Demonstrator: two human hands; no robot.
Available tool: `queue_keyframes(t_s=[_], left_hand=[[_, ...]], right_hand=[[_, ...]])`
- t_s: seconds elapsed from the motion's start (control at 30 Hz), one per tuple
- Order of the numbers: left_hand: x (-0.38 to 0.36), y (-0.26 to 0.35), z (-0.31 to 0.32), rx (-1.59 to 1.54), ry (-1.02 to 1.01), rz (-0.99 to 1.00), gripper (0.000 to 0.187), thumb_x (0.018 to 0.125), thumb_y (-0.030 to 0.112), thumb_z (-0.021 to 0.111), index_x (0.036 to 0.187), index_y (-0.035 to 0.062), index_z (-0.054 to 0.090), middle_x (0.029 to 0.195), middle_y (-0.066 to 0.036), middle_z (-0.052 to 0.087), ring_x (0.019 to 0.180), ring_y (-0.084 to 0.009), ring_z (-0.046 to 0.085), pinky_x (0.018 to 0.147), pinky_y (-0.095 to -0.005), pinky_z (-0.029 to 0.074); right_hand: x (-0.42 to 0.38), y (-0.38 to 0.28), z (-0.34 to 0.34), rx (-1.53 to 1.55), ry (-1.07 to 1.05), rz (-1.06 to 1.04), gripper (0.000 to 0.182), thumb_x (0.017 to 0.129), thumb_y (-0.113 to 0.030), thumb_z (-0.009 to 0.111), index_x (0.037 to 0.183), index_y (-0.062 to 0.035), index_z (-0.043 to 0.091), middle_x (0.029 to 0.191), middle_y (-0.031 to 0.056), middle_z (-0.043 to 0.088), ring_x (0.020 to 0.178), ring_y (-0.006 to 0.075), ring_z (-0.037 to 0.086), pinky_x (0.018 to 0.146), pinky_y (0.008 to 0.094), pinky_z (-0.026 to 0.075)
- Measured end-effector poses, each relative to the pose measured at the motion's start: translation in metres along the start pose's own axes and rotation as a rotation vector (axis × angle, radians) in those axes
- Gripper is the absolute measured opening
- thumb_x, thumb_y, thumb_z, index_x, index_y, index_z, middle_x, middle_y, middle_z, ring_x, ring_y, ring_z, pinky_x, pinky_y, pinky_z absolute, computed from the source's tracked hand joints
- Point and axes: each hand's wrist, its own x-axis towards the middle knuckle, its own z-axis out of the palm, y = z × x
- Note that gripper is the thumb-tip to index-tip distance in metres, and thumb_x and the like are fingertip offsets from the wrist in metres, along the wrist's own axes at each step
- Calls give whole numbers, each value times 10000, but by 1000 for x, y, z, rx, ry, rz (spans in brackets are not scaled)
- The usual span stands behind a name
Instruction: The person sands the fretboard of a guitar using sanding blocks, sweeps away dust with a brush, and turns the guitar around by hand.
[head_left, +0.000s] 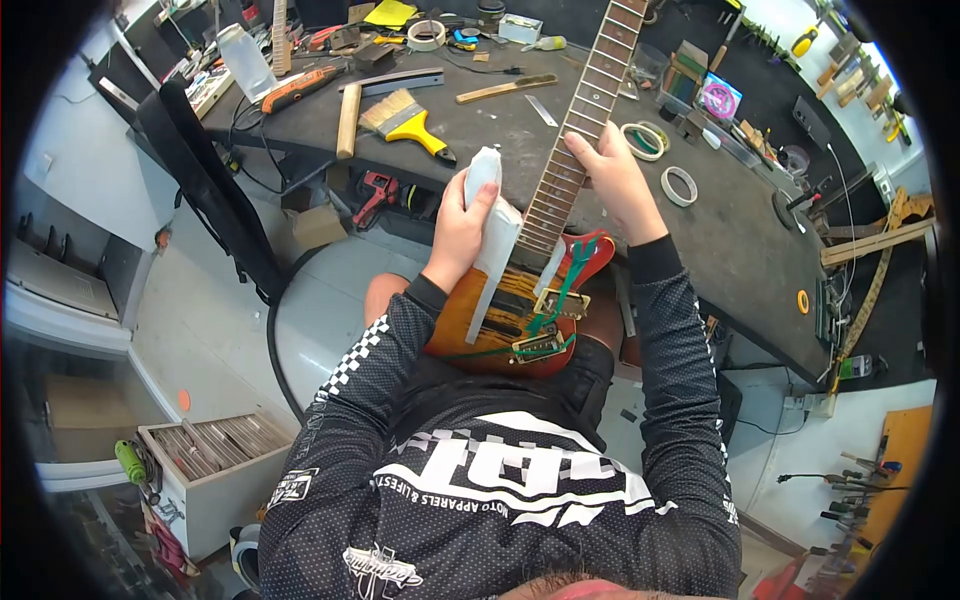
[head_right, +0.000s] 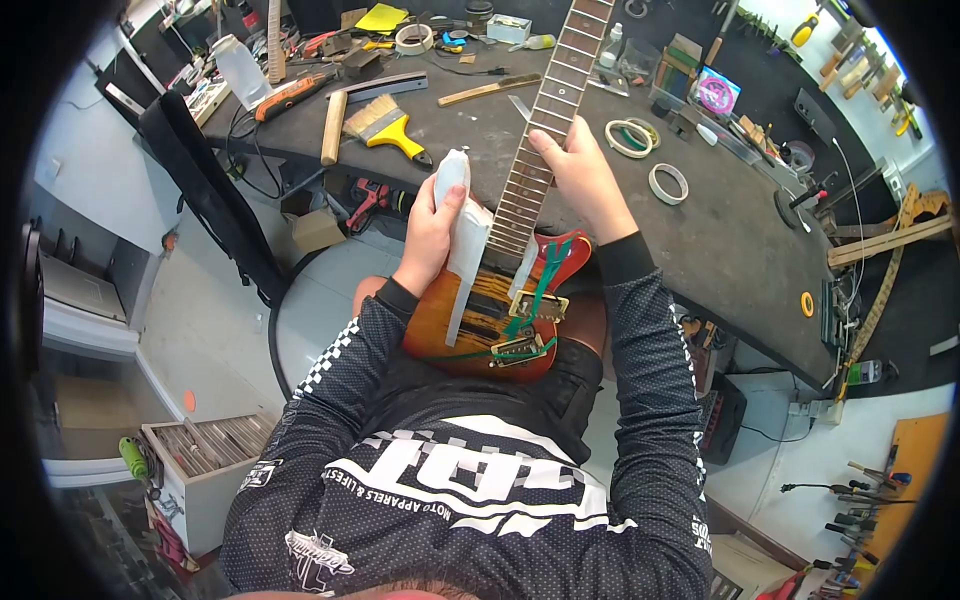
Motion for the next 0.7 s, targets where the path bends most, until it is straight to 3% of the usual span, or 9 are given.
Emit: queue_keyframes(t_s=[0.07, 0.23, 0.43, 0.47, 0.53, 0.63, 0.7], left_hand=[[2, 4, -10, -33, -29, -14, 524, 1160, 339, 681, 1503, -49, 602, 1335, -138, 722, 1237, -208, 663, 1108, -361, 507], [2, 0, -15, -83, -5, -14, 479, 1189, 356, 632, 1476, -26, 593, 1298, -110, 720, 1195, -173, 660, 1076, -346, 518], [2, -8, -18, -121, 31, -35, 479, 1203, 379, 605, 1472, -17, 586, 1230, -110, 728, 1123, -184, 679, 1032, -364, 539], [6, -13, -19, -97, 44, -28, 481, 1205, 380, 601, 1472, -19, 585, 1233, -112, 730, 1120, -192, 683, 1030, -371, 542], [10, -26, -20, -67, 47, -45, 488, 1202, 388, 598, 1457, -29, 594, 1247, -140, 738, 1125, -235, 702, 1029, -388, 545], [14, -20, -24, 150, 38, -6, 517, 1186, 412, 613, 1435, -42, 609, 1292, -204, 741, 1168, -328, 719, 1039, -416, 545], [14, 7, -31, 473, 29, 53, 545, 1142, 437, 664, 1388, -49, 650, 1286, -266, 729, 1209, -439, 704, 1041, -462, 547]], right_hand=[[10, 4, 5, -85, 5, -26, 345, 1153, -177, 704, 1412, 4, 569, 1277, 68, 733, 1155, 131, 700, 1007, 340, 590], [10, -4, 18, 75, -44, -61, 410, 1154, -132, 683, 1500, 13, 518, 1319, 99, 737, 1211, 166, 705, 1050, 360, 583], [34, 19, 21, -122, -46, -112, 445, 1123, -196, 731, 1466, 25, 552, 1333, 153, 751, 1228, 217, 729, 1051, 377, 587], [38, 19, 20, -150, -45, -120, 440, 1133, -201, 723, 1473, 17, 549, 1325, 126, 743, 1208, 191, 718, 1027, 367, 592], [41, 20, 22, -203, -46, -132, 429, 1152, -212, 708, 1486, 1, 543, 1307, 70, 728, 1169, 139, 695, 980, 348, 601], [43, 18, 21, -219, -40, -74, 415, 1147, -211, 714, 1464, 4, 556, 1317, 80, 732, 1184, 151, 695, 1005, 361, 592], [46, 27, 19, -197, -40, -129, 430, 1134, -215, 723, 1453, 20, 556, 1302, 130, 751, 1172, 213, 731, 1003, 387, 598]])
